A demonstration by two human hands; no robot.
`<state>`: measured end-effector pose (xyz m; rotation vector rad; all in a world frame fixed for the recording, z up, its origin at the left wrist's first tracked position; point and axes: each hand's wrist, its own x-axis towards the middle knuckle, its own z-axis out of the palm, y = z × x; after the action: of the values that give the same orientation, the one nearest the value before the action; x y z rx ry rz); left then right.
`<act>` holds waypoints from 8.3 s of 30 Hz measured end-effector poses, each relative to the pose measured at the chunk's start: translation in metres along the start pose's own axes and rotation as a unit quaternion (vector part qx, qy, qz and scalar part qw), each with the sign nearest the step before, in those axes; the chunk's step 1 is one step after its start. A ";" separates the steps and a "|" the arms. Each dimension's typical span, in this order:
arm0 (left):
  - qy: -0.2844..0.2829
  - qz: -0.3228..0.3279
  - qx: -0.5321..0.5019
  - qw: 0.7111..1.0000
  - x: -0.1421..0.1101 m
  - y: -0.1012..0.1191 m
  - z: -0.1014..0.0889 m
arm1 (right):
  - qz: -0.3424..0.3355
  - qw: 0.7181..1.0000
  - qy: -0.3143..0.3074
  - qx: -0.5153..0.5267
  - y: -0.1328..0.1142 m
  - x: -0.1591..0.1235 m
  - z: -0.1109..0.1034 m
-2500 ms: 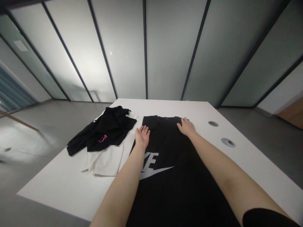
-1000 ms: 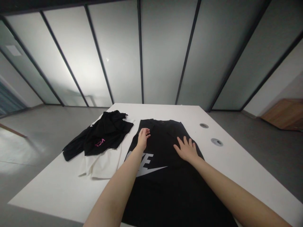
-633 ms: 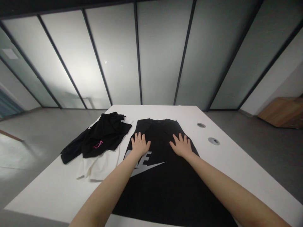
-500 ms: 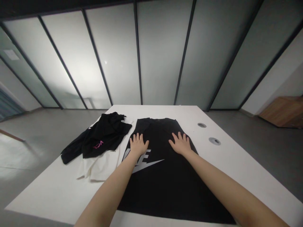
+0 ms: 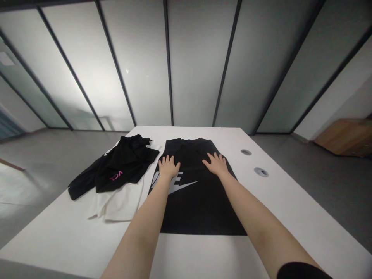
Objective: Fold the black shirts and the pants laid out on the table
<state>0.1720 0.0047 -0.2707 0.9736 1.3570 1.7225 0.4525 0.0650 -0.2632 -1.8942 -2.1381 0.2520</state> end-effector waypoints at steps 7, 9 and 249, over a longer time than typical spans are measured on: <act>0.064 -0.007 -0.123 0.990 0.013 0.011 -0.021 | 0.050 0.937 0.123 0.322 0.045 -0.001 -0.016; 0.103 -0.019 -0.159 0.982 0.020 0.016 -0.036 | 0.076 0.914 0.133 0.376 0.065 -0.004 -0.026; -0.221 0.127 0.559 0.789 -0.026 0.015 0.090 | -0.130 0.703 -0.654 0.248 -0.018 -0.225 -0.100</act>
<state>0.2626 0.0178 -0.2445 2.1102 1.9480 0.5760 0.4905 -0.1648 -0.1828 -0.9976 -2.4575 2.3926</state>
